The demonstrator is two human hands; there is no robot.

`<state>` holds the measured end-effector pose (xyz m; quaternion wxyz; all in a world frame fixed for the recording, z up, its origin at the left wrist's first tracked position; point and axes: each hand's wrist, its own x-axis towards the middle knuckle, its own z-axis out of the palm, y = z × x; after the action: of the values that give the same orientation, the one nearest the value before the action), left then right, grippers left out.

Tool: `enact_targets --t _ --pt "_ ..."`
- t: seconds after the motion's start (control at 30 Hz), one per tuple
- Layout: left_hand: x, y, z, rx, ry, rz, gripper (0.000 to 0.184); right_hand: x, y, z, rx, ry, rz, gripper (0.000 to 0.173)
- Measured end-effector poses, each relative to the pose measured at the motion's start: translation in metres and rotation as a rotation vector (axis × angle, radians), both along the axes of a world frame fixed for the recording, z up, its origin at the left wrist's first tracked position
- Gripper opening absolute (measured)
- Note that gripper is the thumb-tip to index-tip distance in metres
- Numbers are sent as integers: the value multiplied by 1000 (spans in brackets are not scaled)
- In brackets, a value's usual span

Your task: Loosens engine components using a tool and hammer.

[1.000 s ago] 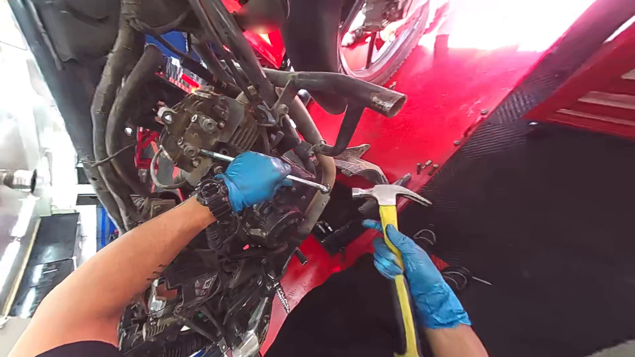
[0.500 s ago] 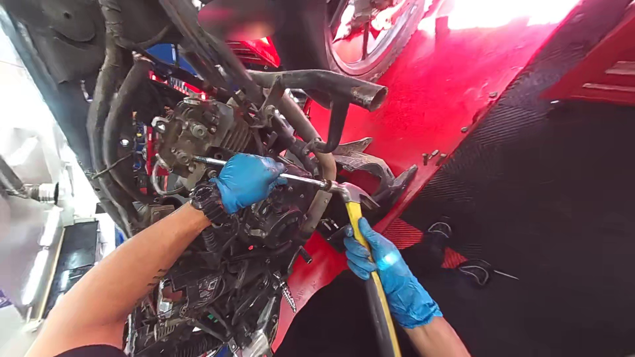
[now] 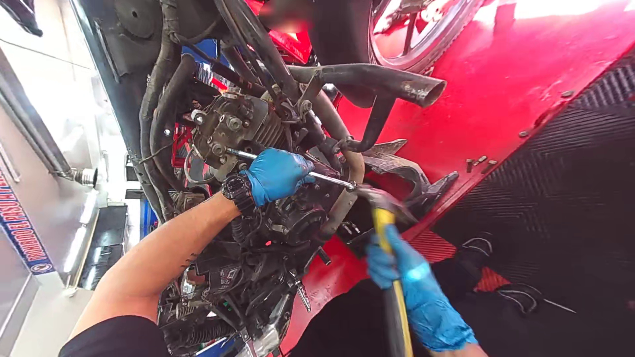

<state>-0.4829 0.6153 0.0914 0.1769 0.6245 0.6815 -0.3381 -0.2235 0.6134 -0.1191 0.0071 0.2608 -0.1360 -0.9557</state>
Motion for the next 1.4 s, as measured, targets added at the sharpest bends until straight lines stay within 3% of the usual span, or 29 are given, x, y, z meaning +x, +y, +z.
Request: enact_targets --t 0.1,0.23,0.33,0.77,1.2,1.4 --pt "1 -3 2 29 -37 -14 37 -4 2 12 38 92 82 56" --pt "3 0 4 -36 -22 17 39 15 8 -18 103 -70 35 55" --pt "6 3 8 -44 -94 -64 39 18 10 -23 107 -117 57 54" --pt "-10 1 12 -192 -156 -258 40 21 -11 -8 82 -36 155 56" --pt "-14 -3 22 -358 -204 -400 57 29 -65 18 166 -124 218 48" --pt "-12 -2 19 -434 -131 -429 57 5 -95 16 -56 84 52 53"
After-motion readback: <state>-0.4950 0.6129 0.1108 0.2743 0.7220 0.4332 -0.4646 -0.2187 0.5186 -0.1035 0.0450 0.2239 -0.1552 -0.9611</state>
